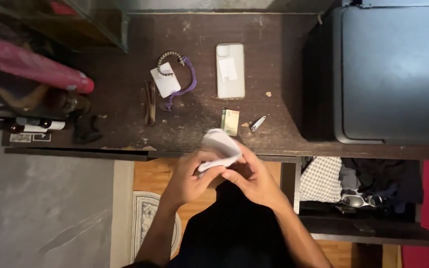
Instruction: The recorder is tidying up various small items on a desk and putting some away into a drawer.
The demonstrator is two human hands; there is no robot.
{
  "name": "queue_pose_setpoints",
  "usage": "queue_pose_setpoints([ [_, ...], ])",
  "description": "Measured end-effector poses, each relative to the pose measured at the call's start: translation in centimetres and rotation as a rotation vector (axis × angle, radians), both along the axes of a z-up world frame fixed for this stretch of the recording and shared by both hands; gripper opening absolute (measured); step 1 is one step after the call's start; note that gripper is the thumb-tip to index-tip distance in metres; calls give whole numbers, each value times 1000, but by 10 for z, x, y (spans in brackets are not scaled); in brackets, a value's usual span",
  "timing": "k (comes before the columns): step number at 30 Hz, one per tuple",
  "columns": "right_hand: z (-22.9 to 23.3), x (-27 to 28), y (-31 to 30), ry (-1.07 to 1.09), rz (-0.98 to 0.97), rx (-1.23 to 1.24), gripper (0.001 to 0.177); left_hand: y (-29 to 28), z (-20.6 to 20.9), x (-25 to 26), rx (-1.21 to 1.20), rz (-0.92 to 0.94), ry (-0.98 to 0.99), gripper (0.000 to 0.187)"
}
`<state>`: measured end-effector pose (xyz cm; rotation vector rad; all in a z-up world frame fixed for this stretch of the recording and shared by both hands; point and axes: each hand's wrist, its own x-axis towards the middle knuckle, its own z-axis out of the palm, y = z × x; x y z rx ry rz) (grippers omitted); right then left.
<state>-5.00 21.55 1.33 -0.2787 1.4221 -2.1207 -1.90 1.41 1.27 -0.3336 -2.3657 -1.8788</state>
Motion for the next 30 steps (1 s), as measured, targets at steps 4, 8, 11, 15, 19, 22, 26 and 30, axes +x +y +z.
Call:
queue_pose_setpoints([
  [4, -17, 6, 5, 9, -48, 82, 56, 14, 13, -20, -196, 89, 226, 36],
  [8, -26, 8, 8, -62, -119, 73, 45, 29, 9, -30, -77, 201, 163, 62],
  [11, -33, 11, 8, -128, -147, 67, 37, 34, -10, -26, 155, 210, -82, 56],
  [15, -50, 15, 7, -137, -174, 59, 29, 37, -11, -25, 156, 215, -258, 26],
  [19, -53, 16, 7, -134, -184, 137, 27, 44, -21, -20, 1, 295, -129, 24],
  [22, -49, 17, 9, -195, -130, 104, 26, 50, -31, -13, -24, 348, -88, 26],
  [26, -56, 19, 15, -177, -187, 168, 39, 47, -37, -11, 263, 256, -237, 34],
  [30, -44, 17, 24, -104, -192, 90, 62, 43, -28, -15, 513, 69, -283, 56],
])
